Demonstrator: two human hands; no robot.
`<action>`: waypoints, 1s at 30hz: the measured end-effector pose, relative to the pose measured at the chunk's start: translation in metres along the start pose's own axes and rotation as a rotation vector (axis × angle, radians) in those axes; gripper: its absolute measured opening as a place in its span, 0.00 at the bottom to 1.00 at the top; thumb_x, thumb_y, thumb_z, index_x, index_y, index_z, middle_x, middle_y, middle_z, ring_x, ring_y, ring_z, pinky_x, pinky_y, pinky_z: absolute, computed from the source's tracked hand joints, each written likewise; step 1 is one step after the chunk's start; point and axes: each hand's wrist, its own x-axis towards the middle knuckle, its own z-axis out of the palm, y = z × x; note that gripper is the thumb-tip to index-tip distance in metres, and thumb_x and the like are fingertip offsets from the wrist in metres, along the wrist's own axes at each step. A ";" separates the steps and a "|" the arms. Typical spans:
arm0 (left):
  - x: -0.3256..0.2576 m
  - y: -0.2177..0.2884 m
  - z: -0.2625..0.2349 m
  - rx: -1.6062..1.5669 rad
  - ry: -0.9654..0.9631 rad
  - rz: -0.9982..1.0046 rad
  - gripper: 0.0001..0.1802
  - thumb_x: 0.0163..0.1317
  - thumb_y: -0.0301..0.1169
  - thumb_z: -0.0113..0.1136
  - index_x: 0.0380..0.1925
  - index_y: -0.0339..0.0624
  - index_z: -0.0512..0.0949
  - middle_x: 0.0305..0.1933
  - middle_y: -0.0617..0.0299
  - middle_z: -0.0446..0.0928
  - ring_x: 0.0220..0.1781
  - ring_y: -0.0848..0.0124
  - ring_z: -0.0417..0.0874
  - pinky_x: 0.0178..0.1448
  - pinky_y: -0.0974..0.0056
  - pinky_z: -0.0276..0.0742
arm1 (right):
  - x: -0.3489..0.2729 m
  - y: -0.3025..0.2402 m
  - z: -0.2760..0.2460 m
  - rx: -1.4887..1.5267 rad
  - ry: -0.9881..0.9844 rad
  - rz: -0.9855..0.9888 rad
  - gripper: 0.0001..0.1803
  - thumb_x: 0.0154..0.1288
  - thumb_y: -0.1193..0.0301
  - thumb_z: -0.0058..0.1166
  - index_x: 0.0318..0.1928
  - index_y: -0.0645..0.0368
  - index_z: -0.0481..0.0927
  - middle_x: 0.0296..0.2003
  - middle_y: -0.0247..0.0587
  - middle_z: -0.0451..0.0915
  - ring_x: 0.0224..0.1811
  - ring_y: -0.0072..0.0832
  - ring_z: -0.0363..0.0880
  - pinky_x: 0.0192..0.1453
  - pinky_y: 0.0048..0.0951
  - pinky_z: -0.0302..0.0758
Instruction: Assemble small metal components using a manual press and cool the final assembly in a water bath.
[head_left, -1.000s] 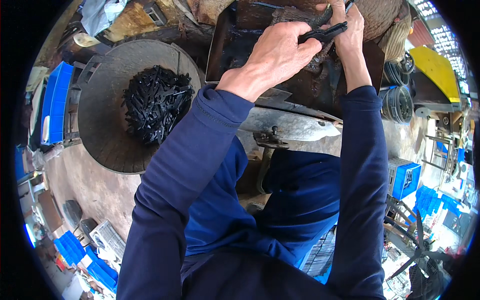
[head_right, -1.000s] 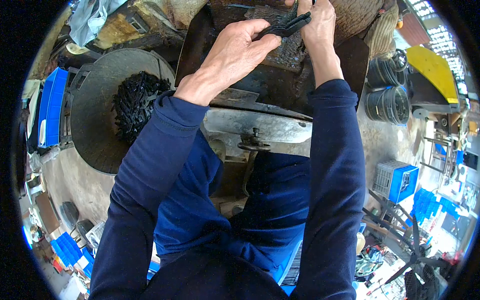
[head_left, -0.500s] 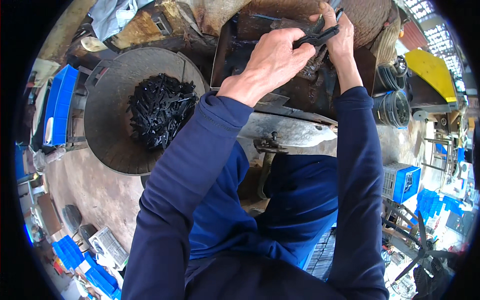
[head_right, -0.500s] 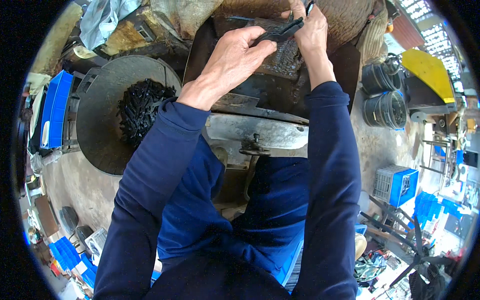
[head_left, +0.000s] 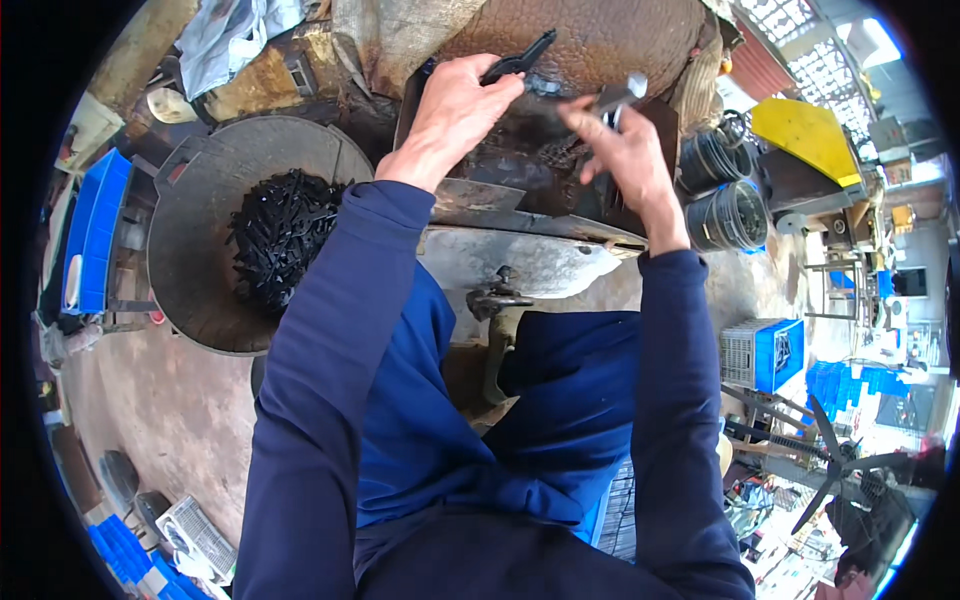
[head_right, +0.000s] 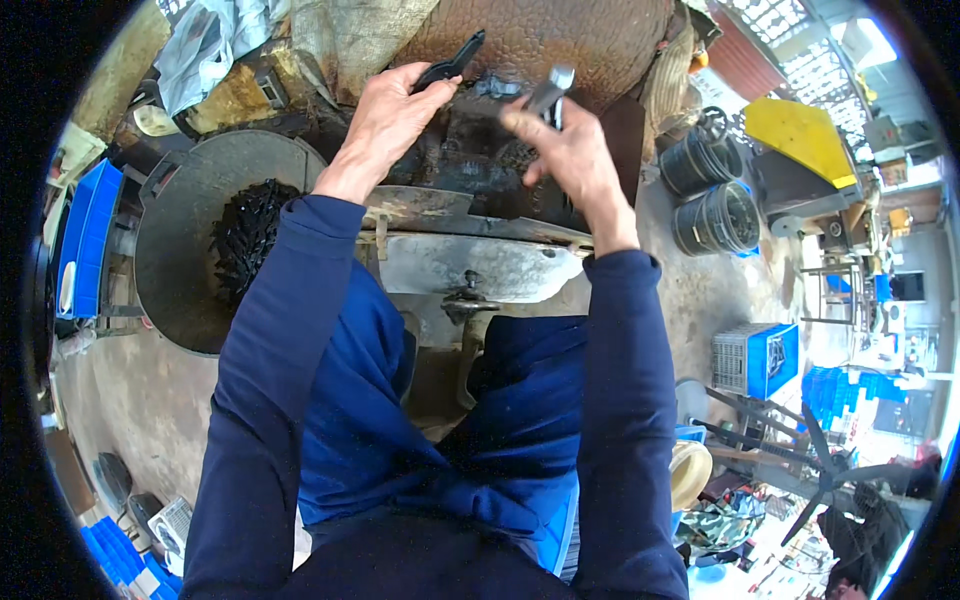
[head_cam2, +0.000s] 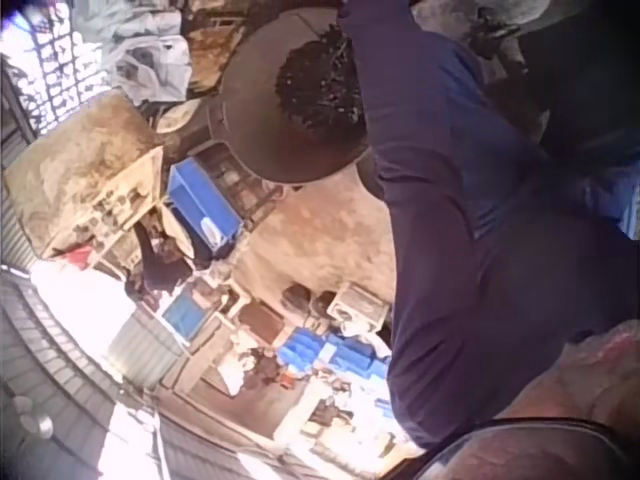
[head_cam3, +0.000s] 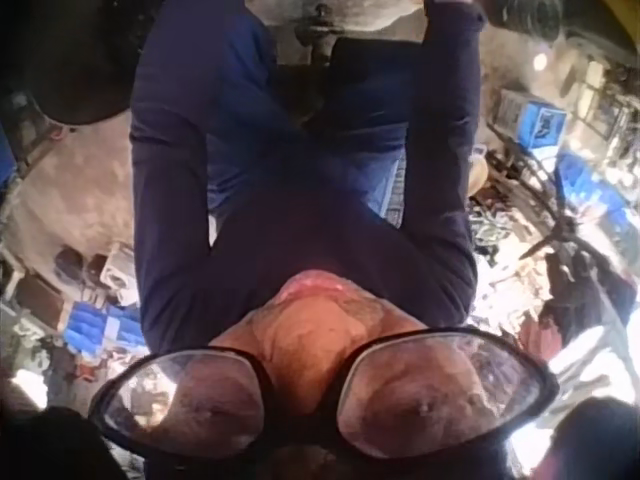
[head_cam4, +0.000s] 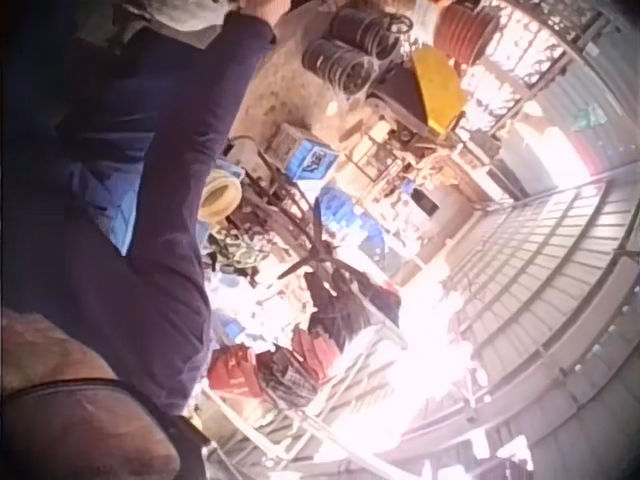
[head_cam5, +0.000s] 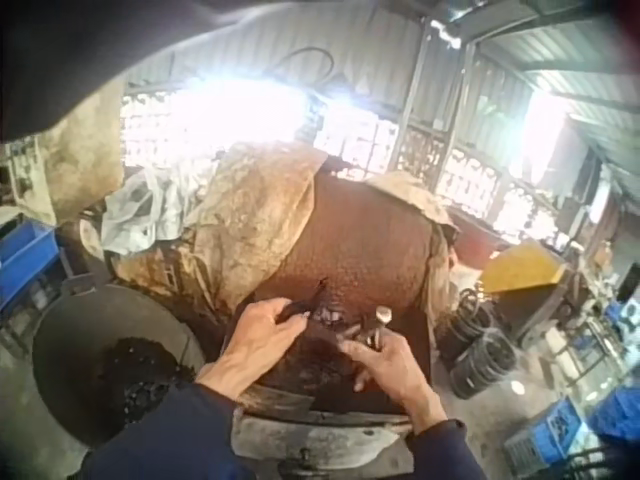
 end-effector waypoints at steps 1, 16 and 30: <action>0.001 -0.003 -0.003 0.009 0.020 0.023 0.17 0.65 0.41 0.62 0.41 0.36 0.83 0.23 0.61 0.74 0.25 0.74 0.71 0.33 0.63 0.68 | -0.012 -0.002 0.003 -0.016 -0.084 0.014 0.19 0.65 0.63 0.65 0.50 0.64 0.81 0.40 0.37 0.85 0.25 0.19 0.79 0.25 0.22 0.77; -0.006 -0.023 0.000 0.461 -0.183 0.020 0.17 0.66 0.40 0.62 0.43 0.35 0.84 0.25 0.58 0.79 0.26 0.70 0.74 0.34 0.60 0.71 | -0.080 0.024 0.007 -0.319 -0.427 -0.156 0.17 0.58 0.81 0.58 0.49 0.66 0.80 0.40 0.44 0.83 0.34 0.28 0.85 0.34 0.30 0.82; 0.009 -0.073 0.023 0.688 -0.111 0.211 0.15 0.65 0.37 0.60 0.44 0.38 0.83 0.30 0.53 0.82 0.32 0.60 0.81 0.41 0.57 0.75 | -0.023 0.027 0.005 0.237 0.037 0.203 0.15 0.73 0.66 0.54 0.51 0.65 0.78 0.44 0.44 0.83 0.24 0.17 0.74 0.28 0.25 0.80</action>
